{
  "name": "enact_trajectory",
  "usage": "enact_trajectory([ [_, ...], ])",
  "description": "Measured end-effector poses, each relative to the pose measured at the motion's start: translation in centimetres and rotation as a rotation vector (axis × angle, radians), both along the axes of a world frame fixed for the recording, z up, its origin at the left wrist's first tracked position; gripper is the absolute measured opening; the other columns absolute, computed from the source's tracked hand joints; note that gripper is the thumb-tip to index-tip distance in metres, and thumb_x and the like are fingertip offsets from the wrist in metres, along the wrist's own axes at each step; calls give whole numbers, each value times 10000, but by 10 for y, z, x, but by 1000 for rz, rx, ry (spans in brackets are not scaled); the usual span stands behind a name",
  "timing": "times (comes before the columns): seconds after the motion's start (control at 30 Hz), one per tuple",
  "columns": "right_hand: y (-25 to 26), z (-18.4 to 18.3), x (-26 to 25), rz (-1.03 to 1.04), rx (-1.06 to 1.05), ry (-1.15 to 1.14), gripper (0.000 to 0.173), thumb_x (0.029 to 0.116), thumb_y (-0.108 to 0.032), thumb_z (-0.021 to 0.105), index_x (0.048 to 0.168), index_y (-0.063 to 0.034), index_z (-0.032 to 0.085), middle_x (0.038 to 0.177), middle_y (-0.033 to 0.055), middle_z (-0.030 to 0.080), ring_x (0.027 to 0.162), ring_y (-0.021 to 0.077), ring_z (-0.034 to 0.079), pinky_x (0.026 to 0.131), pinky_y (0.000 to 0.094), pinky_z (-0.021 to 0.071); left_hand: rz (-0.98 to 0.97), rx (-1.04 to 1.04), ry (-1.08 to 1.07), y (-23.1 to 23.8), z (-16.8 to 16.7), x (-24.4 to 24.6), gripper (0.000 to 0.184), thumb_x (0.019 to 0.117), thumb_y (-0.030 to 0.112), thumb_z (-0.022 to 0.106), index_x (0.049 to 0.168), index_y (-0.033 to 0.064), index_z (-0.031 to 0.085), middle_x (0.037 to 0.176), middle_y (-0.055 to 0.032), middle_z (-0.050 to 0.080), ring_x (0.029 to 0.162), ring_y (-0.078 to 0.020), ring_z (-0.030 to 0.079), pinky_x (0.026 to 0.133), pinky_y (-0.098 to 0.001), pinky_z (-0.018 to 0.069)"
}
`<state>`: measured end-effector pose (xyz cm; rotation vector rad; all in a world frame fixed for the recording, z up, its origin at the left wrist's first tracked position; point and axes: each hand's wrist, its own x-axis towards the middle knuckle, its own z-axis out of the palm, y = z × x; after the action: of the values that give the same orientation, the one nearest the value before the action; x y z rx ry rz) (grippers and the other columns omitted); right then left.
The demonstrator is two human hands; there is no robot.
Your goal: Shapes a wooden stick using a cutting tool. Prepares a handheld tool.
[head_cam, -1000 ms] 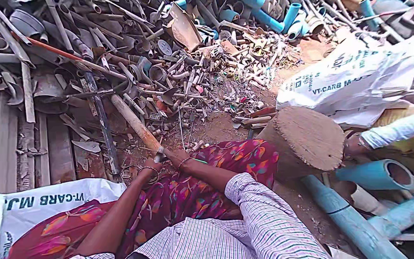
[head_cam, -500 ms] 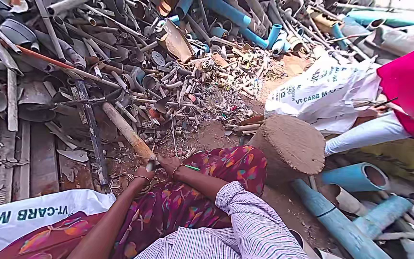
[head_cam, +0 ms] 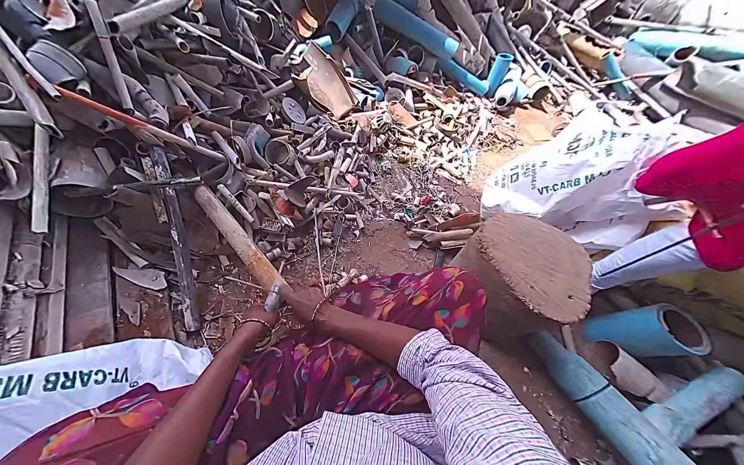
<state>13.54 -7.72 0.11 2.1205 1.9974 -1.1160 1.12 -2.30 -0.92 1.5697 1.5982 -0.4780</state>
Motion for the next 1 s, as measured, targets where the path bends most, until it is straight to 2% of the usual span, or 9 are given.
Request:
enact_trajectory([
  [0.07, -1, -9, -4, 54, -12, -14, 541, 1057, -37, 463, 1582, -51, 335, 1286, 320, 633, 1189, 510, 620, 977, 650, 469, -4, -24, -3, -1, 4, 3, 434, 1031, 212, 586, 1328, -99, 531, 1278, -282, 581, 1135, -354, 597, 972, -517, 462],
  [0.17, 11, -21, 3, 21, 3, -60, 516, 1046, -104, 524, 1542, -51, 392, 1297, 300, 634, 1206, 493, 616, 988, 649, 469, 34, -31, -23, 3, 14, 1, 432, 1033, 194, 567, 1327, -120, 519, 1302, -301, 574, 1183, -371, 596, 1010, -525, 459],
  [0.23, 7, -15, -4, -1, -38, -70, 515, 1052, -105, 517, 1540, -35, 370, 1324, 299, 619, 1233, 483, 605, 1021, 630, 460, 79, -51, -44, 1, 20, -4, 448, 1032, 194, 571, 1344, -121, 501, 1321, -295, 562, 1200, -360, 587, 1019, -511, 456],
  [0.33, 2, -8, -11, 84, -67, -136, 550, 1052, -63, 469, 1578, -44, 313, 1290, 315, 622, 1188, 497, 621, 965, 630, 481, 92, -72, -63, 1, 28, -5, 448, 1040, 211, 558, 1347, -112, 521, 1363, -285, 555, 1255, -352, 565, 1055, -512, 435],
  [0.43, 17, -23, 17, -85, -201, -203, 542, 1056, -107, 490, 1571, -35, 333, 1413, 294, 566, 1315, 458, 556, 1064, 612, 434, 66, -95, -61, -5, 27, -4, 431, 1038, 197, 566, 1317, -129, 530, 1354, -299, 557, 1256, -367, 571, 1049, -518, 447],
  [0.6, 9, 8, -17, 41, -101, -168, 556, 1050, -59, 469, 1581, -44, 305, 1310, 302, 626, 1217, 485, 615, 997, 619, 469, 56, -116, -73, -2, 30, -5, 429, 1047, 196, 545, 1334, -123, 520, 1373, -292, 540, 1257, -358, 562, 1050, -508, 440],
  [0.7, 13, -4, -22, 47, -161, -208, 592, 1058, -66, 467, 1614, -80, 266, 1344, 301, 609, 1257, 483, 592, 1020, 615, 460, 21, -88, -42, 0, 28, -5, 427, 1042, 186, 555, 1323, -134, 529, 1400, -305, 534, 1327, -377, 535, 1091, -525, 422],
  [0.83, 23, -13, 11, -86, -176, -223, 563, 1047, -115, 512, 1568, -26, 317, 1368, 301, 591, 1285, 461, 576, 1050, 598, 445, 0, -89, -12, 0, 32, -6, 418, 1040, 191, 564, 1301, -135, 541, 1381, -301, 547, 1306, -371, 551, 1073, -520, 435],
  [1.0, 12, -6, -22, 58, -172, -253, 560, 1059, -64, 451, 1593, -72, 284, 1327, 297, 617, 1236, 477, 606, 1002, 608, 471, -45, -63, -2, 0, 28, -6, 408, 1026, 171, 581, 1288, -141, 558, 1381, -314, 551, 1323, -399, 541, 1086, -547, 430],
])
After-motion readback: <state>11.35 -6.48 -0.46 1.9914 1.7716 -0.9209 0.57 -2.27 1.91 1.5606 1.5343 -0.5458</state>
